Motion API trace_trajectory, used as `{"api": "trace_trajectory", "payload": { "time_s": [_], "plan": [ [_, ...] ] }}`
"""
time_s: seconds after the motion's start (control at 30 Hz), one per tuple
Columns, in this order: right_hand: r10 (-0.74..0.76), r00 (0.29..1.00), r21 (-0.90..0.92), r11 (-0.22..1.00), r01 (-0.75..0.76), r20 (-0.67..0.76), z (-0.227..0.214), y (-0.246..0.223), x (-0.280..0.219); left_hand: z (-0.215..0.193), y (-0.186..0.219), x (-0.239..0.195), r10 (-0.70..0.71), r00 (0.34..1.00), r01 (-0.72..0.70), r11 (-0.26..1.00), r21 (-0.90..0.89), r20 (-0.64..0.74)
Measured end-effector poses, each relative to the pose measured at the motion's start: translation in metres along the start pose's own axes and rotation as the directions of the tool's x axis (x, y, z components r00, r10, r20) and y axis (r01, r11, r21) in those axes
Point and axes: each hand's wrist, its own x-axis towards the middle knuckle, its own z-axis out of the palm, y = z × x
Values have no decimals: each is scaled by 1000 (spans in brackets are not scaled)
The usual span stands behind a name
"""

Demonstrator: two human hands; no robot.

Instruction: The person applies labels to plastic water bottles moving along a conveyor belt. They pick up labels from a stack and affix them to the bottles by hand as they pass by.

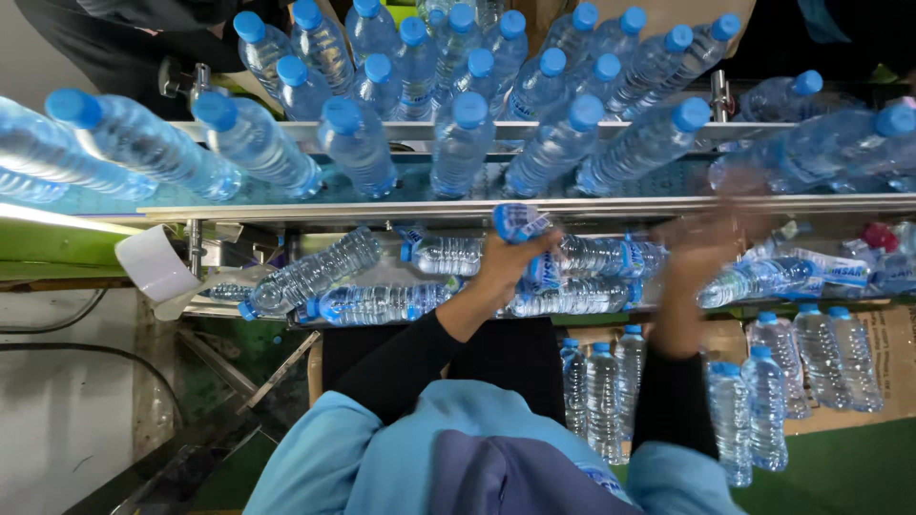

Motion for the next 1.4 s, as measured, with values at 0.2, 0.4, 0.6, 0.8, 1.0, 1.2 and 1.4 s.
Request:
{"api": "trace_trajectory", "payload": {
  "time_s": [0.2, 0.4, 0.6, 0.8, 1.0, 1.2, 1.4],
  "plan": [
    [261, 728, 339, 753, -564, 634, 17, -6, -48, -27, -41, 20, 29, 993, -21, 997, 75, -114],
    [-419, 805, 111, 904, 412, 420, 11, -53, 53, -17, 16, 0, -76, 992, 84, 994, -77, 103],
    [-735, 553, -208, 515, 832, 393, 48, -16, 89, -18, 5, 8, -93, 988, 113, 980, -164, 123],
    [-453, 841, -72, 867, 493, 297, 36, 16, 52, -18, 4, 9, -118, 982, 145, 972, -186, 149],
    [-162, 963, -208, 956, 207, 213, 10, 29, 23, -7, 7, 7, -64, 983, 65, 998, 0, 174],
    [-20, 889, -35, 999, 41, 458, 9, -15, -56, -14, -35, 28, 33, 985, -15, 994, 104, -170],
    [353, 684, 232, 759, -609, 639, 20, -23, -33, -17, -31, 27, -110, 975, 112, 994, -1, -195]
  ]
}}
